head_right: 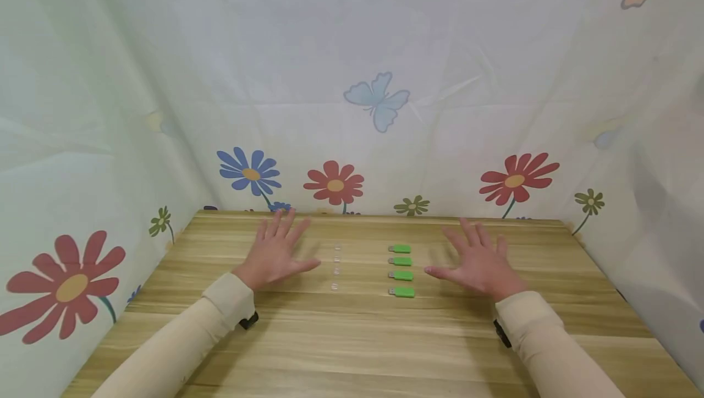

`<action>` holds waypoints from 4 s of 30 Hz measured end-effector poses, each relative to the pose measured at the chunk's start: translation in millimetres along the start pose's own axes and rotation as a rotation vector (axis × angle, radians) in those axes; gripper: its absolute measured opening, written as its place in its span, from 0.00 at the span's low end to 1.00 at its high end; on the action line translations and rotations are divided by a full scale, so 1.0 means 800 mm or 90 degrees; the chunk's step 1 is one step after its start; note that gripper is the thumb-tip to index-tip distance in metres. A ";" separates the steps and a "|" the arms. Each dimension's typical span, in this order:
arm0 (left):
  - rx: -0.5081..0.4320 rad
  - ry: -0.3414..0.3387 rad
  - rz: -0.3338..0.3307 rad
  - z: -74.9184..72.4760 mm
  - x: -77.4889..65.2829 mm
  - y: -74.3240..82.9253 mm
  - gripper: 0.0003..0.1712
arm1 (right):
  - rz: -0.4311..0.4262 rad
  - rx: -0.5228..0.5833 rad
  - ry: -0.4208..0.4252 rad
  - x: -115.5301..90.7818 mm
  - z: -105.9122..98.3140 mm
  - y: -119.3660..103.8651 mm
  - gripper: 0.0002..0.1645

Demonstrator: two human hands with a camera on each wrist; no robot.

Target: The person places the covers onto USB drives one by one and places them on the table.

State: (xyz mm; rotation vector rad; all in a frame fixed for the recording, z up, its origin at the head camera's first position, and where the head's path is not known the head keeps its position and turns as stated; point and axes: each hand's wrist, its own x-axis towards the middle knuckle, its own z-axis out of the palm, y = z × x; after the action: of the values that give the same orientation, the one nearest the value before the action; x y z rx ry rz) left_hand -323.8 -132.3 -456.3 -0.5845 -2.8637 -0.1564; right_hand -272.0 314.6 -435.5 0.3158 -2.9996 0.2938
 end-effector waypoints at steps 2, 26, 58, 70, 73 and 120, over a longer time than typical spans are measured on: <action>-0.002 -0.003 0.009 0.000 -0.002 0.005 0.58 | -0.013 0.001 0.003 -0.002 0.000 -0.006 0.63; 0.012 -0.071 0.206 -0.024 -0.024 0.089 0.53 | -0.218 -0.001 0.037 -0.010 0.016 -0.079 0.54; 0.029 -0.161 0.271 -0.009 -0.012 0.101 0.28 | -0.291 0.024 -0.111 0.005 0.021 -0.114 0.12; 0.010 -0.167 0.287 -0.007 -0.005 0.097 0.14 | -0.295 0.007 -0.121 0.009 0.024 -0.117 0.08; 0.001 -0.162 0.295 -0.008 -0.004 0.097 0.12 | -0.292 0.006 -0.125 0.010 0.024 -0.118 0.08; -0.013 -0.176 0.290 -0.008 0.000 0.089 0.17 | -0.284 0.057 -0.147 0.016 0.026 -0.117 0.10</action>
State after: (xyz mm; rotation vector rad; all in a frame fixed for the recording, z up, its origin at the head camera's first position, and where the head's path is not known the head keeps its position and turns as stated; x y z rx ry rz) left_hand -293.9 -67.7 -445.9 -1.3328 -2.8872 -0.0323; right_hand -266.0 218.4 -437.6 1.0732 -3.0212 0.3656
